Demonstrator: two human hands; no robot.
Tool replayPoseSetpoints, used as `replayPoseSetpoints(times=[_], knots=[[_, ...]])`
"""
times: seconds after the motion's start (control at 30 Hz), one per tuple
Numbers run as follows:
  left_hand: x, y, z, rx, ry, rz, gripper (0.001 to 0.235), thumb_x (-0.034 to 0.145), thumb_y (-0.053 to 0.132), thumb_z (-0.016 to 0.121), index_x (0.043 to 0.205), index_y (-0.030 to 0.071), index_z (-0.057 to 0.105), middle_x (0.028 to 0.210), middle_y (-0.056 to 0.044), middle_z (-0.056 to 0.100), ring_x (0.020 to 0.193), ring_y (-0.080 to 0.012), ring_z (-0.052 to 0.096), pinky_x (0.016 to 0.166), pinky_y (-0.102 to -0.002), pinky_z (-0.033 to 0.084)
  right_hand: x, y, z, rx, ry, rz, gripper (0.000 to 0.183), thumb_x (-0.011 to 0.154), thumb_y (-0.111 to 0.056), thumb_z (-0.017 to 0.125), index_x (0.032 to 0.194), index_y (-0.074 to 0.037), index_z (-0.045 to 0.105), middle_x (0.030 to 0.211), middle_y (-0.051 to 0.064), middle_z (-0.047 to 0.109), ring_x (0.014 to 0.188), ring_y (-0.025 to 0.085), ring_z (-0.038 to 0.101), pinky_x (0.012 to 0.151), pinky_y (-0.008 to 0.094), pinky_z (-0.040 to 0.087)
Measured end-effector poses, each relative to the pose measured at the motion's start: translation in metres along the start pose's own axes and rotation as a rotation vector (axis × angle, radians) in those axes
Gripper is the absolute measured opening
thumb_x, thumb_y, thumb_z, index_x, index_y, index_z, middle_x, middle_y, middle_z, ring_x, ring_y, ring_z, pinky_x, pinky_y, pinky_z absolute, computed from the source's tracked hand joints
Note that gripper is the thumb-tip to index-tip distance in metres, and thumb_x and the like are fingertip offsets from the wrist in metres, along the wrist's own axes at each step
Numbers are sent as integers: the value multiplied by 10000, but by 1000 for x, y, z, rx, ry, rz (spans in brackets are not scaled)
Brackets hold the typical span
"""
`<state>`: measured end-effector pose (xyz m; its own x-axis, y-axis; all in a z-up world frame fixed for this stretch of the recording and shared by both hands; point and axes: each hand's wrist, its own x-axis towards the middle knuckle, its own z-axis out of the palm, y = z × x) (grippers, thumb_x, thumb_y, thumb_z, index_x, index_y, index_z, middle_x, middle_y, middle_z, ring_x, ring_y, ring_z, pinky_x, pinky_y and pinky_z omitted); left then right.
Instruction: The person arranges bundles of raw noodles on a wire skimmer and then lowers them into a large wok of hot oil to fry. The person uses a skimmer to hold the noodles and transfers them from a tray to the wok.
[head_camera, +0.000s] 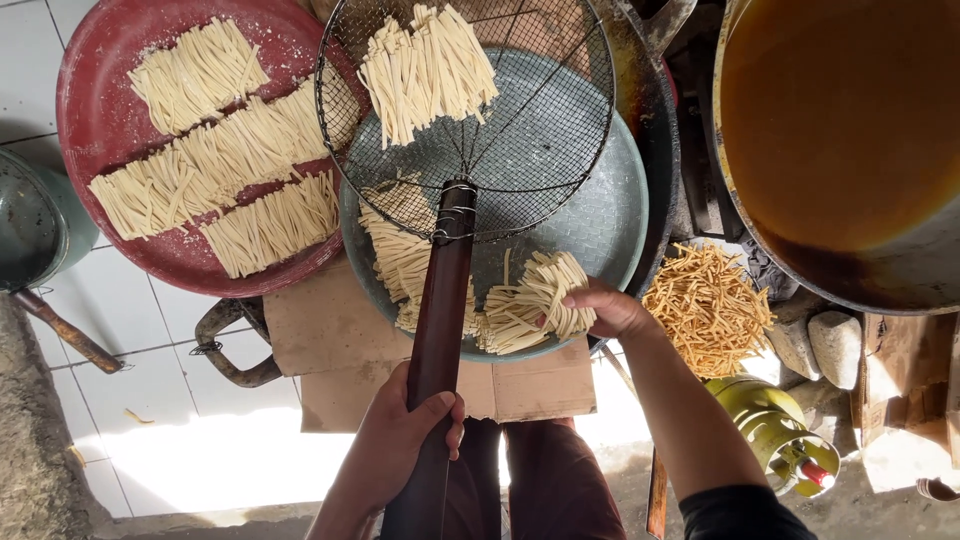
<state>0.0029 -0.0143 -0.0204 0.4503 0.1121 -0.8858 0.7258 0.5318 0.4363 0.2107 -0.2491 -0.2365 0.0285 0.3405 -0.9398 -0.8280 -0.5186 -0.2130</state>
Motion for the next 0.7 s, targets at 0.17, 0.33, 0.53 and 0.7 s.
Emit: replayPoseSetpoints(times=[0.17, 0.33, 0.53, 0.7], knots=[[2, 1, 3, 15, -4, -2, 89, 979, 56, 594, 998, 18, 516, 686, -162, 639, 535, -259, 599, 559, -377, 540, -8, 43, -23, 383, -679, -378, 562, 862, -138, 792, 1313, 39, 509, 1092, 331, 717, 1051, 466, 718, 831, 531, 639], [2, -4, 7, -10, -16, 20, 88, 977, 40, 583, 963, 16, 499, 700, -163, 636, 532, -251, 590, 549, -370, 534, -65, 34, -4, 482, -713, -461, 603, 884, -120, 803, 1373, 31, 483, 1125, 214, 731, 955, 334, 757, 1035, 589, 527], [-12, -15, 18, -60, 19, -34, 99, 971, 32, 587, 990, 16, 491, 749, -160, 658, 539, -243, 601, 530, -363, 537, -104, -22, 17, 432, -392, -417, 667, 757, -239, 889, 1273, -8, 535, 975, 140, 696, 857, 295, 731, 700, 376, 643], [-20, -25, 25, 62, -2, -113, 102, 963, 90, 593, 1030, 51, 527, 732, -127, 684, 588, -205, 635, 588, -325, 512, -104, -85, 42, 321, -222, -355, 524, 779, -229, 823, 1167, -70, 508, 957, 113, 596, 906, 234, 616, 923, 375, 563]])
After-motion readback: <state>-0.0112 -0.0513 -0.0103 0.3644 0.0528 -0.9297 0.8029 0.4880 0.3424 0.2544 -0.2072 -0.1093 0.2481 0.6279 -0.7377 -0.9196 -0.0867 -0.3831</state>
